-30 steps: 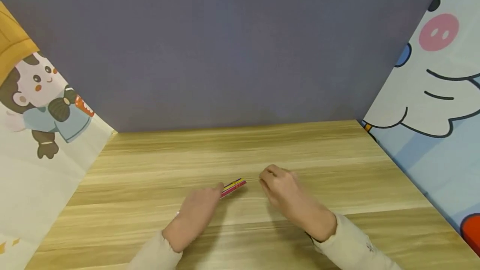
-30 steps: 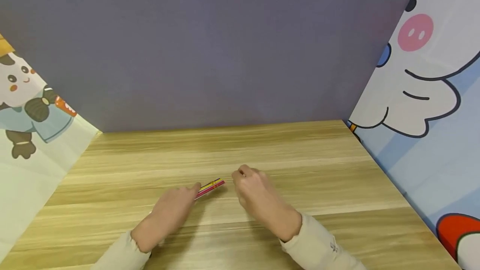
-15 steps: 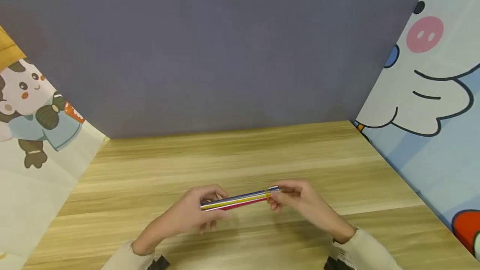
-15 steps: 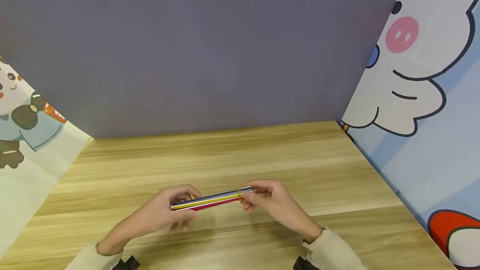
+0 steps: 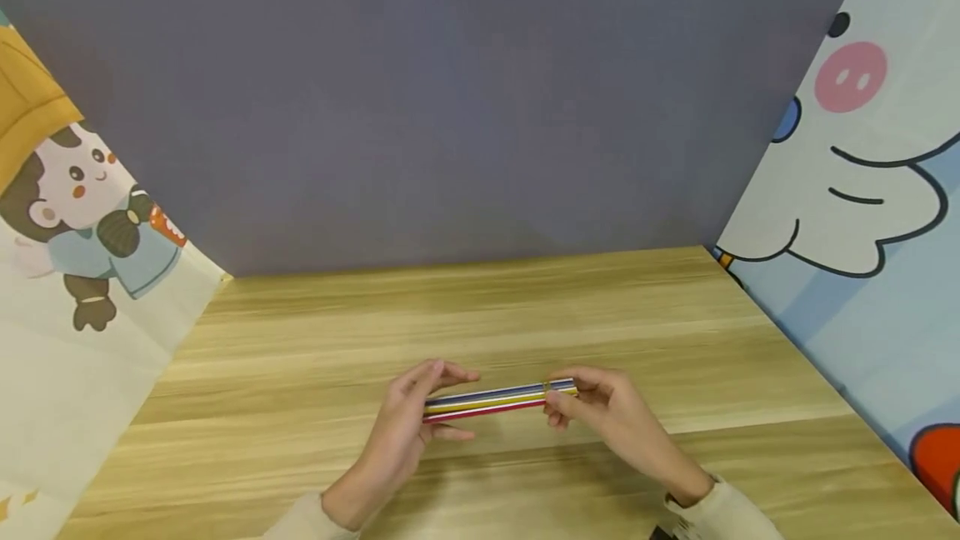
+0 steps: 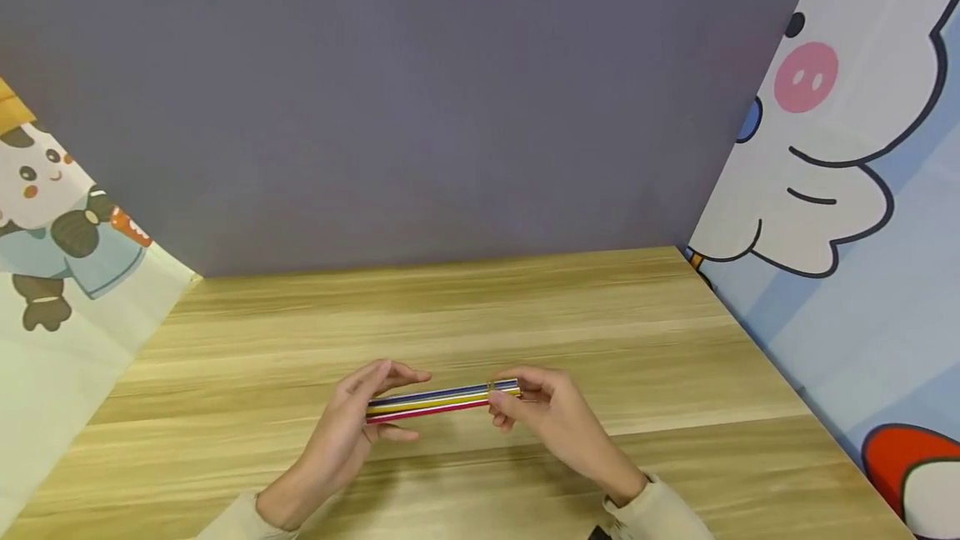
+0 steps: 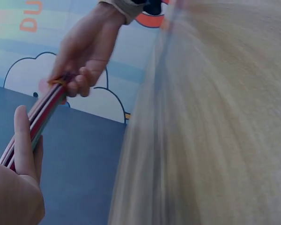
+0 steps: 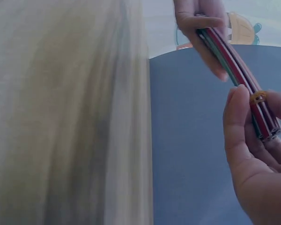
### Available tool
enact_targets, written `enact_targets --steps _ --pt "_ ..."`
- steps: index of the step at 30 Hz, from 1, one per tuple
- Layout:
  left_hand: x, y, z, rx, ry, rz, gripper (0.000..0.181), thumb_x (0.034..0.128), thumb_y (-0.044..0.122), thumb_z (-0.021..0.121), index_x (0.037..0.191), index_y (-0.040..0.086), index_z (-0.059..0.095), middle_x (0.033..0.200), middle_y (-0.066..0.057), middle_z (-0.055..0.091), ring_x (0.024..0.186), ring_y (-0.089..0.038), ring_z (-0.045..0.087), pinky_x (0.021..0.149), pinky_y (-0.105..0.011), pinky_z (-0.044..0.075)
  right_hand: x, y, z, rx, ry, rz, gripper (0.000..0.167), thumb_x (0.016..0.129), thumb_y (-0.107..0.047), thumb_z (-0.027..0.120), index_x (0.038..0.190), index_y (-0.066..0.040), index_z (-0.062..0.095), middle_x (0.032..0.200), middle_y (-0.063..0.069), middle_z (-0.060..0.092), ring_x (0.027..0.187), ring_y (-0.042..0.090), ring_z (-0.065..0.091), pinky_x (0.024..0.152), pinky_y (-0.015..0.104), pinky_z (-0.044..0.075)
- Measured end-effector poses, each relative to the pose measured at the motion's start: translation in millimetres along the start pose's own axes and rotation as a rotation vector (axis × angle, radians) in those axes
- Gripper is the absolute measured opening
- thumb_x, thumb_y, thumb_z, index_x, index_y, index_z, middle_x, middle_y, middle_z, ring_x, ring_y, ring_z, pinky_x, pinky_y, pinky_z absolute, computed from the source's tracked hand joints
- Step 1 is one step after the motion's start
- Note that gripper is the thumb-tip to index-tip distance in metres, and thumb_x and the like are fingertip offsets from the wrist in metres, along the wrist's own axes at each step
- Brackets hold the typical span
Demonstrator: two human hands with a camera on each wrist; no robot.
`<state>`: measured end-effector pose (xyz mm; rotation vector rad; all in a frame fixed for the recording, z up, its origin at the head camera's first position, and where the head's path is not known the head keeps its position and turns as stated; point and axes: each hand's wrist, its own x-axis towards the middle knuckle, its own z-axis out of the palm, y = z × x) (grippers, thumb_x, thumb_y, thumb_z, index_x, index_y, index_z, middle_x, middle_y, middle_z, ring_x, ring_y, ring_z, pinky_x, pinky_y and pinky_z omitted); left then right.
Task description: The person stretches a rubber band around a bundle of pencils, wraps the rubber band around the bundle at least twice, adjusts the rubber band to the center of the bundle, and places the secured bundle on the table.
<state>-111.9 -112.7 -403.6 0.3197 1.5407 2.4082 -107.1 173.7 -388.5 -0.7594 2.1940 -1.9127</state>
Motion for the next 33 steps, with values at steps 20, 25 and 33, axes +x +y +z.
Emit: enact_targets --steps 20,25,33 --pt "-3.0 17.5 6.2 0.003 -0.080 0.027 0.038 0.1094 0.027 0.040 0.113 -0.002 0.065 0.128 -0.022 0.062 0.119 -0.043 0.059 0.073 -0.042 0.062 -11.6 8.5 -3.9 0.091 -0.054 0.031 0.029 0.096 -0.003 0.063 0.124 0.006 0.062 0.102 0.019 0.071 0.087 0.024 0.072 0.076 0.050 0.059" --pt "-10.2 9.2 14.3 0.037 -0.120 0.010 0.040 0.1104 0.024 0.036 0.113 -0.003 0.065 0.125 -0.022 0.063 0.113 -0.038 0.065 0.075 -0.045 0.061 -14.1 8.5 7.9 0.045 -0.068 -0.009 0.028 0.093 -0.002 0.068 0.121 0.003 0.066 0.105 0.017 0.071 0.085 0.023 0.072 0.072 0.046 0.061" --pt "-8.0 14.4 15.4 0.061 -0.143 0.046 0.041 0.1109 0.024 0.034 0.115 -0.007 0.061 0.127 -0.022 0.062 0.112 -0.039 0.065 0.073 -0.044 0.061 -16.4 2.6 1.4 0.023 -0.042 0.017 0.030 0.093 -0.003 0.069 0.122 -0.003 0.066 0.110 0.017 0.069 0.089 0.025 0.071 0.074 0.043 0.061"
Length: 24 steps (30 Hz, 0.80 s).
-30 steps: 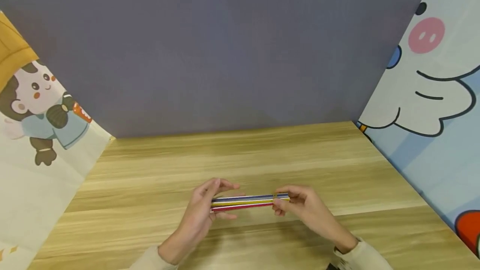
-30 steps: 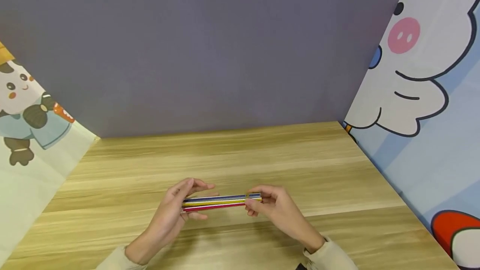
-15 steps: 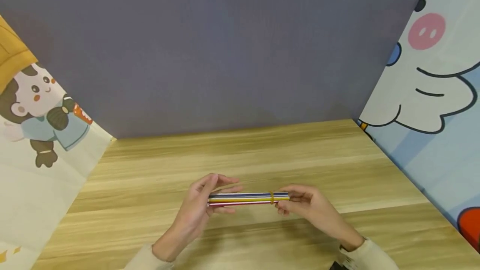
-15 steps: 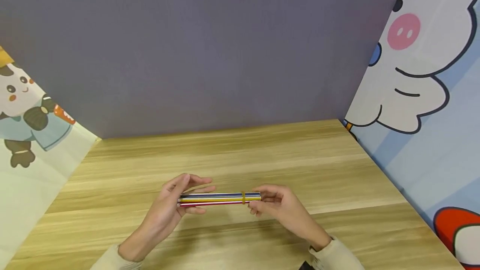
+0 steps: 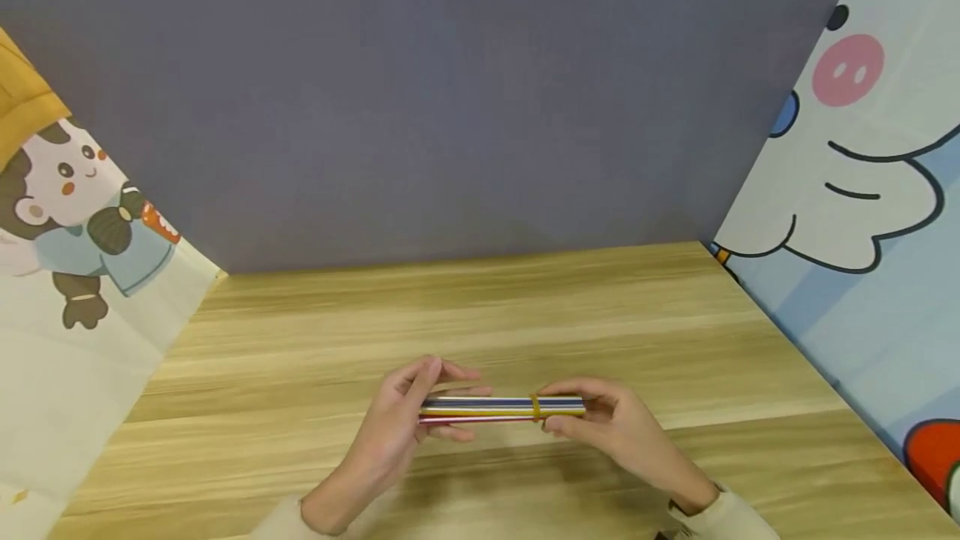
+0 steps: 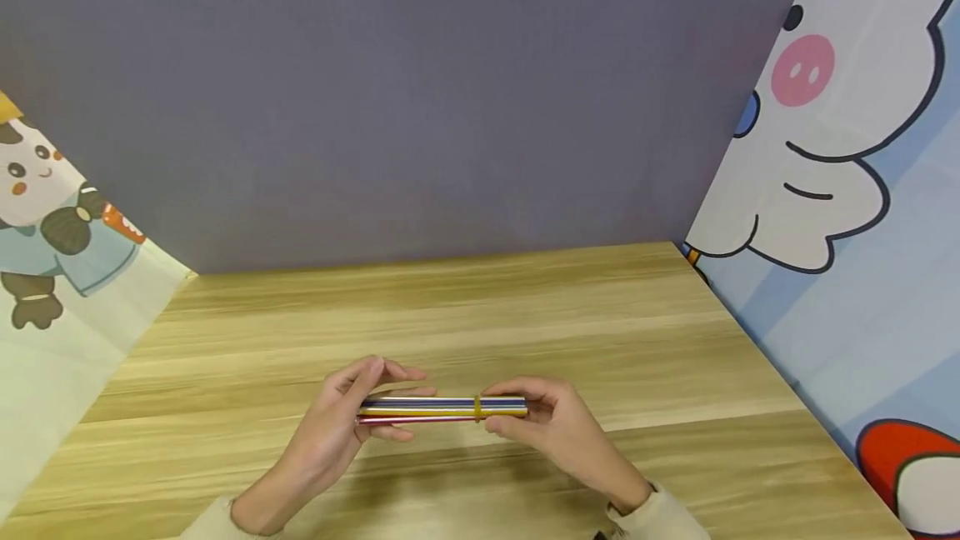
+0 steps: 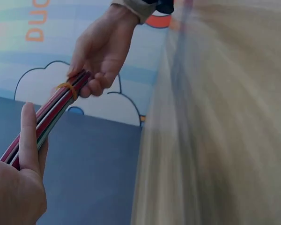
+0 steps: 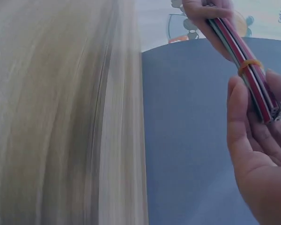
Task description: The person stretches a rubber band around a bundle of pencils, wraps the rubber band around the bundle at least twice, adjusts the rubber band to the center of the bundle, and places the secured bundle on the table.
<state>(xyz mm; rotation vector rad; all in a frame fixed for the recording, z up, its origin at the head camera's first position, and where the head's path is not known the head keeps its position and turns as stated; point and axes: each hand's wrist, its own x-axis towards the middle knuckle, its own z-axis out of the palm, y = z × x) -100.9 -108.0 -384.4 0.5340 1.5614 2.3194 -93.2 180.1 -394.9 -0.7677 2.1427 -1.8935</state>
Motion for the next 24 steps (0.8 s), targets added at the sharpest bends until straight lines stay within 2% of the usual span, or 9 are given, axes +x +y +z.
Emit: enact_targets --steps 3,8,10,14,17,19,21,24 --pt "1.4 -1.7 -2.4 -0.004 -0.003 0.015 0.040 0.1110 0.022 0.033 0.114 -0.006 0.061 0.125 -0.021 0.063 0.112 -0.038 0.065 0.073 -0.044 0.061 0.4 1.9 -4.0 0.015 -0.008 -0.049 0.028 0.093 0.000 0.067 0.121 0.001 0.066 0.110 0.018 0.069 0.091 0.026 0.071 0.074 0.047 0.061" --pt "0.9 -10.6 2.7 0.020 -0.033 0.016 0.041 0.1109 0.022 0.034 0.115 -0.010 0.060 0.123 -0.021 0.064 0.111 -0.038 0.066 0.072 -0.046 0.061 0.7 8.5 1.6 -0.056 -0.046 -0.091 0.027 0.091 -0.001 0.070 0.118 -0.003 0.070 0.110 0.012 0.071 0.087 0.022 0.071 0.070 0.040 0.062" --pt "0.1 -15.1 5.8 0.025 -0.055 0.010 0.042 0.1112 0.022 0.032 0.115 -0.011 0.058 0.121 -0.021 0.065 0.110 -0.038 0.066 0.074 -0.045 0.061 0.4 8.7 7.0 -0.074 -0.055 -0.080 0.026 0.091 -0.003 0.071 0.117 -0.005 0.071 0.109 0.009 0.072 0.085 0.020 0.071 0.068 0.038 0.062" --pt "0.1 -16.5 8.6 0.031 -0.062 -0.050 0.045 0.1111 0.025 0.032 0.116 -0.011 0.058 0.123 -0.023 0.064 0.111 -0.038 0.066 0.078 -0.045 0.060 0.1 4.0 10.3 -0.101 -0.061 -0.025 0.028 0.092 -0.009 0.072 0.120 -0.008 0.071 0.113 0.010 0.072 0.087 0.019 0.071 0.069 0.037 0.062" --pt "1.9 -13.2 4.3 0.010 -0.021 -0.045 0.044 0.1108 0.027 0.034 0.115 -0.009 0.060 0.122 -0.023 0.064 0.110 -0.038 0.066 0.076 -0.044 0.061 -0.3 0.8 3.9 -0.120 -0.008 -0.004 0.028 0.092 -0.010 0.072 0.120 -0.009 0.071 0.116 0.010 0.071 0.092 0.020 0.070 0.073 0.035 0.062" --pt "2.2 -13.8 1.6 -0.002 -0.015 -0.020 0.042 0.1109 0.025 0.034 0.114 -0.008 0.060 0.121 -0.022 0.065 0.110 -0.037 0.066 0.074 -0.042 0.061 -1.0 1.1 1.7 -0.127 0.011 -0.007 0.027 0.092 -0.010 0.072 0.119 -0.009 0.071 0.115 0.010 0.071 0.092 0.019 0.070 0.072 0.035 0.062" --pt "1.8 -16.8 2.3 -0.015 -0.035 -0.010 0.041 0.1111 0.023 0.033 0.115 -0.009 0.060 0.120 -0.018 0.066 0.110 -0.037 0.066 0.075 -0.042 0.061 -0.7 2.2 4.6 -0.129 -0.007 -0.005 0.026 0.091 -0.011 0.073 0.117 -0.010 0.073 0.111 0.006 0.073 0.089 0.019 0.070 0.070 0.034 0.062" --pt "0.0 -22.3 6.9 -0.016 -0.086 -0.024 0.041 0.1112 0.021 0.031 0.116 -0.011 0.058 0.125 -0.020 0.063 0.113 -0.037 0.065 0.077 -0.042 0.061 -0.4 4.9 12.8 -0.130 -0.064 0.004 0.027 0.091 -0.015 0.074 0.118 -0.010 0.073 0.108 0.005 0.074 0.085 0.019 0.072 0.069 0.035 0.062"
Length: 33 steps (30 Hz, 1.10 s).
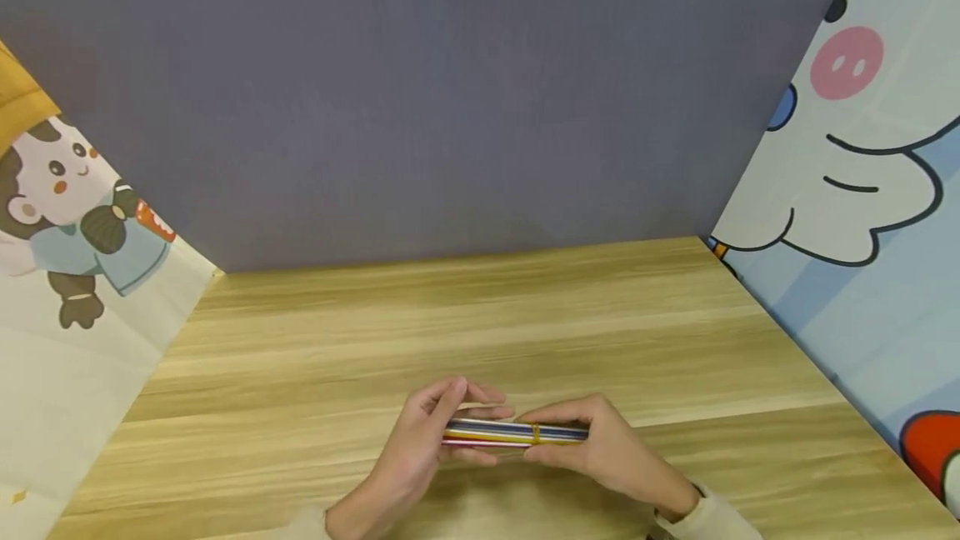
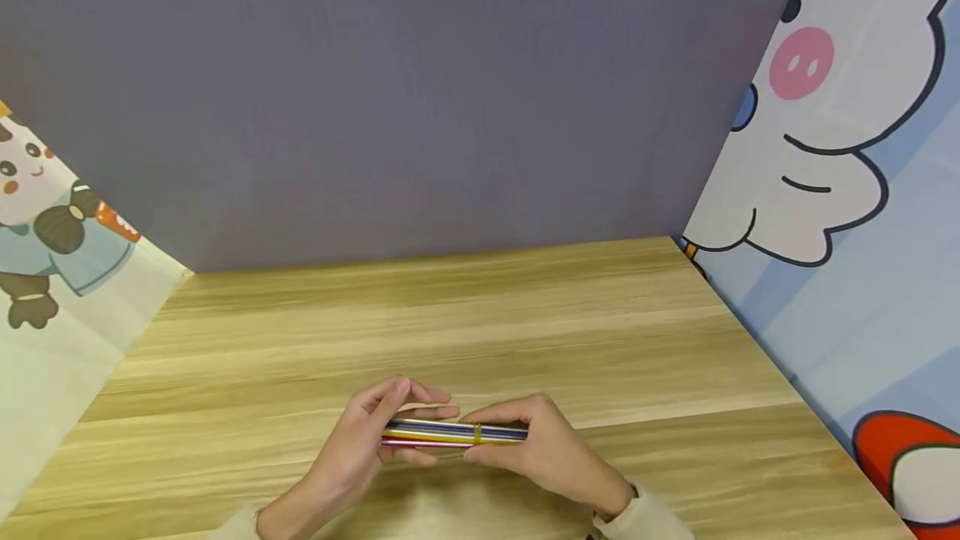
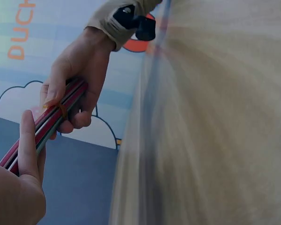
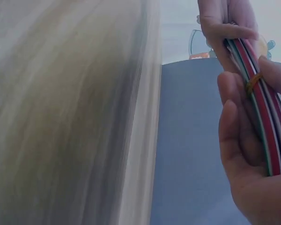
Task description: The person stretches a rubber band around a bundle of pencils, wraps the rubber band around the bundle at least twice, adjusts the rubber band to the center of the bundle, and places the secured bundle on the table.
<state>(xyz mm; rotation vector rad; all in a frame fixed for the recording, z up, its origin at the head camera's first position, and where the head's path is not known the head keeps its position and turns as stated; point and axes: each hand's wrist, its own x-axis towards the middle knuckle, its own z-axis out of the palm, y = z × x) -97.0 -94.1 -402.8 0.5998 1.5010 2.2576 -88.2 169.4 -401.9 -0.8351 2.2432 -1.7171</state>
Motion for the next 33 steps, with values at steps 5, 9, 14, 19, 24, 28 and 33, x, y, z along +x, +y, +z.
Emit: enact_targets --steps 5,9,14,19,24,28,33 --pt "0.8 -2.2 2.4 -0.007 0.024 -0.019 0.042 0.1108 0.025 0.034 0.116 -0.009 0.058 0.126 -0.022 0.060 0.112 -0.036 0.066 0.078 -0.041 0.061 -0.2 -1.2 -0.2 -0.069 0.051 -0.005 0.028 0.089 -0.019 0.076 0.117 -0.014 0.073 0.109 0.004 0.074 0.082 0.016 0.071 0.067 0.034 0.062" --pt "1.1 -5.1 1.9 -0.007 0.060 0.002 0.042 0.1109 0.024 0.034 0.113 -0.010 0.058 0.121 -0.021 0.064 0.109 -0.035 0.067 0.075 -0.039 0.062 -2.2 -4.4 -5.3 -0.148 0.084 0.004 0.024 0.089 -0.024 0.077 0.113 -0.019 0.075 0.106 -0.001 0.074 0.084 0.012 0.070 0.067 0.029 0.061" --pt "0.1 -12.3 7.5 0.025 0.046 -0.046 0.044 0.1103 0.025 0.037 0.114 -0.015 0.055 0.124 -0.022 0.062 0.110 -0.037 0.066 0.076 -0.043 0.061 0.7 -7.5 0.8 -0.157 -0.050 0.023 0.027 0.092 -0.032 0.073 0.116 -0.020 0.074 0.111 -0.003 0.073 0.097 0.013 0.070 0.079 0.027 0.059" --pt "0.6 -9.6 3.1 0.334 -0.013 -0.142 0.039 0.1068 0.028 0.048 0.105 -0.007 0.065 0.092 -0.011 0.069 0.071 -0.017 0.072 0.057 -0.030 0.061 3.2 -5.4 1.2 -0.291 -0.038 0.009 0.024 0.090 -0.036 0.074 0.106 -0.017 0.075 0.093 -0.008 0.073 0.070 0.002 0.065 0.058 0.024 0.058" --pt "5.2 5.2 -12.0 0.793 -0.152 -0.065 0.032 0.1047 0.036 0.051 0.097 0.013 0.072 0.059 0.007 0.053 0.044 0.002 0.040 0.036 -0.016 0.038 6.5 -0.5 -11.5 -0.439 -0.057 -0.029 0.018 0.092 -0.034 0.072 0.104 -0.021 0.074 0.091 -0.014 0.069 0.069 -0.002 0.061 0.056 0.021 0.054" --pt "18.9 17.4 -25.1 0.949 -0.123 0.002 0.030 0.1011 0.037 0.057 0.109 0.014 0.075 0.082 0.002 0.070 0.055 -0.004 0.048 0.050 -0.019 0.048 19.3 5.6 -32.4 -0.499 -0.080 0.010 0.022 0.094 -0.032 0.069 0.113 -0.022 0.073 0.094 -0.013 0.069 0.065 0.000 0.059 0.054 0.021 0.053" --pt "40.9 19.2 -40.6 1.139 -0.079 0.045 0.027 0.0956 0.022 0.068 0.118 0.008 0.072 0.111 -0.003 0.073 0.062 -0.010 0.056 0.064 -0.024 0.054 39.0 18.3 -53.9 -0.579 -0.091 0.059 0.023 0.094 -0.025 0.071 0.115 -0.016 0.073 0.096 -0.008 0.070 0.057 0.003 0.053 0.050 0.023 0.050"
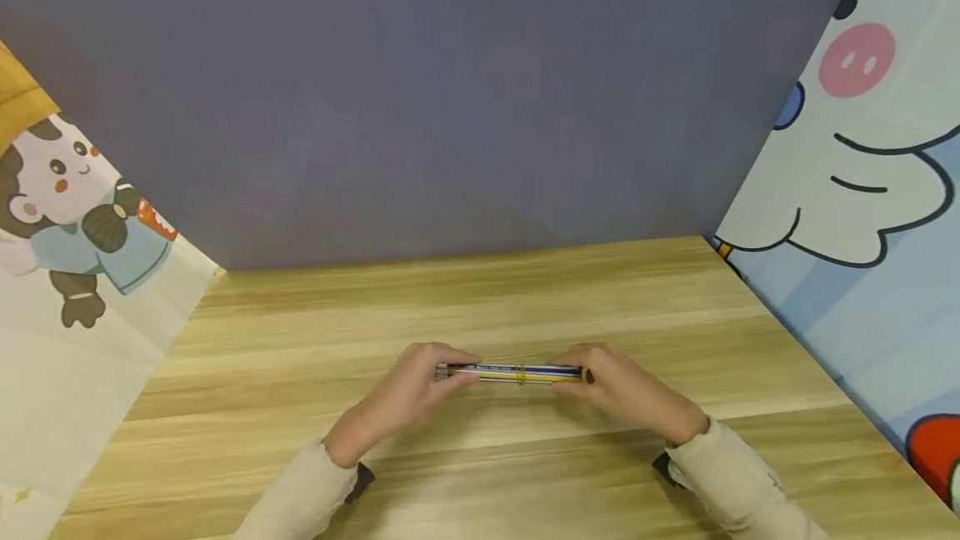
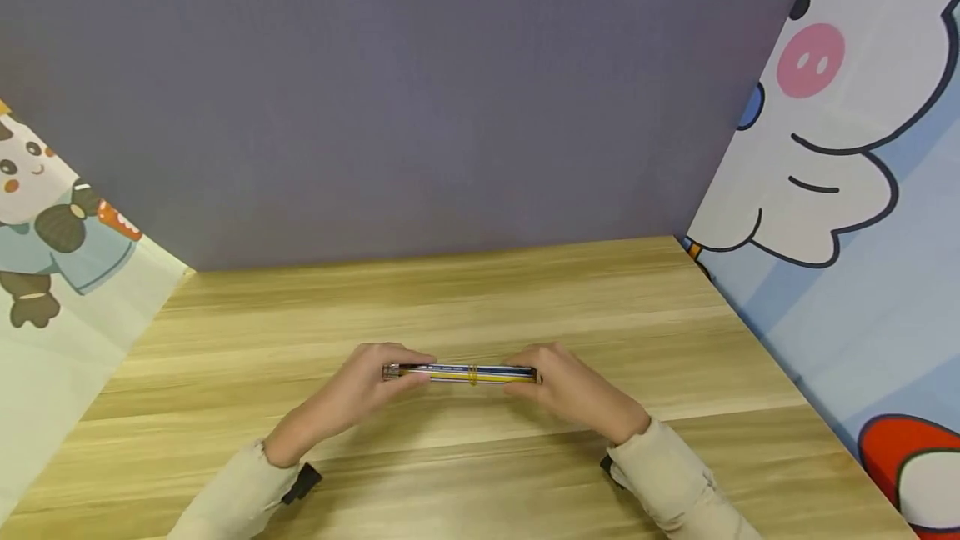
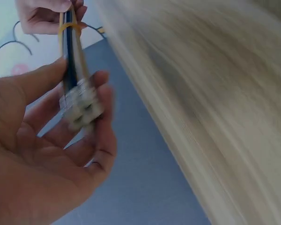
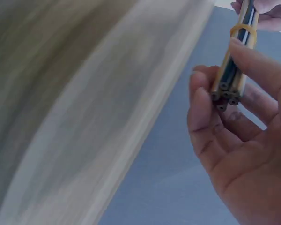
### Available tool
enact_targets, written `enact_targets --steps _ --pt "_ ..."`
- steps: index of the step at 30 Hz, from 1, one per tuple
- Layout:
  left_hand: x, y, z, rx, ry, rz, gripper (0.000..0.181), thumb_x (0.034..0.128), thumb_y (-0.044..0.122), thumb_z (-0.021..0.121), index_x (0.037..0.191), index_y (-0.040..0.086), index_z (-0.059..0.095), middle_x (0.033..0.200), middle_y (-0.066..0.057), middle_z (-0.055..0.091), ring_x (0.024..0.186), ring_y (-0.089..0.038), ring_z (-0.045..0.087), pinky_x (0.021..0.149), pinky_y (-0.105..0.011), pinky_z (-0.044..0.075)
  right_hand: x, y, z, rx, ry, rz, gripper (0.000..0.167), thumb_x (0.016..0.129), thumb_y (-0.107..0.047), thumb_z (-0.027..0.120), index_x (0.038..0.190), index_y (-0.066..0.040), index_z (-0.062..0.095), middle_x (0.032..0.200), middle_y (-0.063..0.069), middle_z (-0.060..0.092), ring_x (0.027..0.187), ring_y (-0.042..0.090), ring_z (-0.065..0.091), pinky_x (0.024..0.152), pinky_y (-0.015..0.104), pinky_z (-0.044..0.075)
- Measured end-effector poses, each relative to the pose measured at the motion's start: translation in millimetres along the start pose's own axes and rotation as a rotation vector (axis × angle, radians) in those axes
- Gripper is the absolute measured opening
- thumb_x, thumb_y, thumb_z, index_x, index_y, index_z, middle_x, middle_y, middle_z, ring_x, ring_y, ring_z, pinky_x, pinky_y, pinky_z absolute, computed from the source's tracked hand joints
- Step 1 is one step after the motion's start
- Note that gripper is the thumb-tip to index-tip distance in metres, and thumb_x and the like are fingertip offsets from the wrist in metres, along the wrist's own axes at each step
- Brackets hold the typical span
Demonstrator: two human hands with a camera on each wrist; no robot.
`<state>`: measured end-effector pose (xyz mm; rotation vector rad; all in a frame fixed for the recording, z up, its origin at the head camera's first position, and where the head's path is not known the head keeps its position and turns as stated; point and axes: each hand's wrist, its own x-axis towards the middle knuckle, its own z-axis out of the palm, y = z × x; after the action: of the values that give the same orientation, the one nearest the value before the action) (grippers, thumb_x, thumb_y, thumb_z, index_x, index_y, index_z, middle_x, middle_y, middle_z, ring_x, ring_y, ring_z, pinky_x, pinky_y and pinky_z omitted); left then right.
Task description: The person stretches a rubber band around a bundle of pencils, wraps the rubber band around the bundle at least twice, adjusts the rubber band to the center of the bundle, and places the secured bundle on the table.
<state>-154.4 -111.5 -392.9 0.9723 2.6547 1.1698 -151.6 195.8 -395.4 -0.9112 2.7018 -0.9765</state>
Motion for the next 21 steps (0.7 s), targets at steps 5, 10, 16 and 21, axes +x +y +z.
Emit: enact_targets --steps 5,10,16,21 --pt "9.4 -11.5 11.3 0.258 -0.011 0.052 0.020 0.0896 0.017 0.075 0.107 0.007 0.075 0.101 -0.003 0.075 0.073 -0.007 0.064 0.071 -0.026 0.058 3.3 16.5 4.9 -0.083 -0.021 -0.007 0.027 0.090 -0.018 0.075 0.115 -0.010 0.073 0.101 -0.003 0.072 0.073 0.000 0.062 0.061 0.020 0.055" --pt "9.5 -17.5 25.2 0.403 0.007 0.096 0.014 0.0848 0.017 0.080 0.095 0.008 0.075 0.088 -0.001 0.073 0.075 -0.009 0.065 0.068 -0.025 0.057 -0.9 24.0 13.2 -0.183 -0.008 -0.002 0.025 0.087 -0.017 0.079 0.110 -0.010 0.074 0.101 -0.002 0.069 0.084 0.005 0.062 0.068 0.023 0.056" --pt "6.1 -15.2 23.1 0.499 -0.010 0.080 0.025 0.0838 0.021 0.082 0.103 0.007 0.073 0.090 -0.003 0.068 0.078 -0.014 0.062 0.069 -0.029 0.055 -2.3 21.5 11.0 -0.296 -0.002 0.029 0.033 0.085 -0.015 0.080 0.115 -0.005 0.070 0.114 0.008 0.066 0.100 0.022 0.063 0.081 0.036 0.058" --pt "-13.5 -11.9 8.7 0.563 0.022 0.015 0.051 0.0885 0.034 0.077 0.128 0.006 0.062 0.123 -0.017 0.062 0.112 -0.034 0.058 0.090 -0.048 0.054 -15.7 18.7 -4.6 -0.341 0.051 0.083 0.047 0.090 -0.021 0.076 0.130 -0.002 0.061 0.130 0.016 0.059 0.120 0.034 0.054 0.095 0.049 0.053"
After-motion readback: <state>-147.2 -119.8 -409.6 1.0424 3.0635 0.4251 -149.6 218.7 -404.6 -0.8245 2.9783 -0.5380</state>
